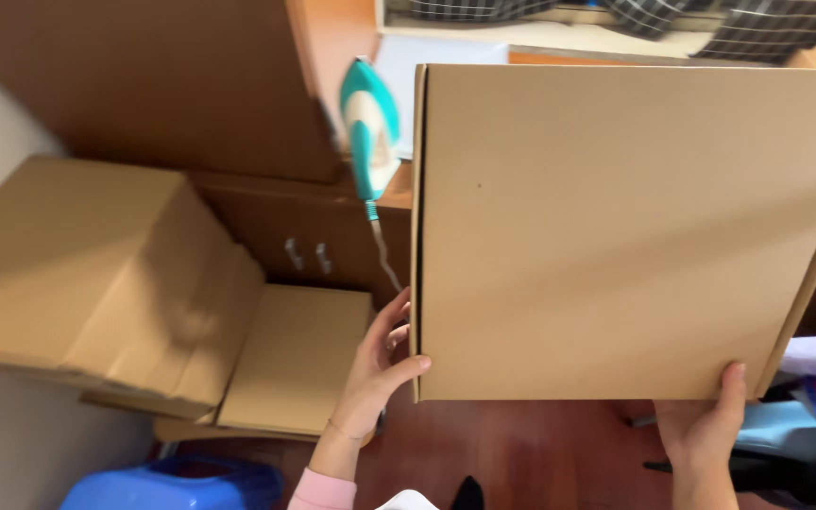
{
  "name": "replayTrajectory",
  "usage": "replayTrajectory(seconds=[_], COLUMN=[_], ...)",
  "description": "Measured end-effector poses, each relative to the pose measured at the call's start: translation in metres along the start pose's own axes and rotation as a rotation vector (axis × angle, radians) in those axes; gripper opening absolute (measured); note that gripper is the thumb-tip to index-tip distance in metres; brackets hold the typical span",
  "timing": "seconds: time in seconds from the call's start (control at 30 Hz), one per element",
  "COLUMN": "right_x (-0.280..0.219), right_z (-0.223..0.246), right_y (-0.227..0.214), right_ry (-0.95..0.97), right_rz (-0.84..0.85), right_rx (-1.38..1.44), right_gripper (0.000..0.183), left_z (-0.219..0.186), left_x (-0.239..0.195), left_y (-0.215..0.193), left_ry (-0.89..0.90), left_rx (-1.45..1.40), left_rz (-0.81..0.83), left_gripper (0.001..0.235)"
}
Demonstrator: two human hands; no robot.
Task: The person places a packaged item into a cardboard box and closes it. Then, the person takes a pair of light purple shorts from a hanger, lays them on a wooden table, and irons them using a teal and white iron. The person smooths the fabric and irons different sections of the shorts.
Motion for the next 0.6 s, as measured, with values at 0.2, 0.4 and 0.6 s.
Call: replayTrajectory(seconds=[0.2, 0.4, 0.6], right_x=[0.035, 0.075, 0.136], right_z=[0.047, 0.047, 0.039], right_y=[-0.035, -0.094, -0.153], right_ry=[-0.027, 0.01, 0.014], right_rz=[0.039, -0.203, -0.409], right_rx=[-0.056, 0.047, 0.086], right_gripper=[0.078, 0.056, 0.043], left_z=[0.025, 0.013, 0.062], left_x=[0.056, 0.102, 0.179], left_y=[0.061, 0.107, 0.117], left_ry=[-0.141, -0.303, -0.348], left_rx=[0.014, -0.019, 0.001], left_rz=[-0.022, -0.028, 0.096], left_gripper=[0.089, 0.083, 0.092])
Point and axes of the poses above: each hand's wrist, its own x-axis towards the middle knuckle, its own y-axis out of the palm, z = x × y, the point moved 1 cm from there along x, towards the middle knuckle, and after that the axes turned 4 degrees about z, right-handed, at the moved point
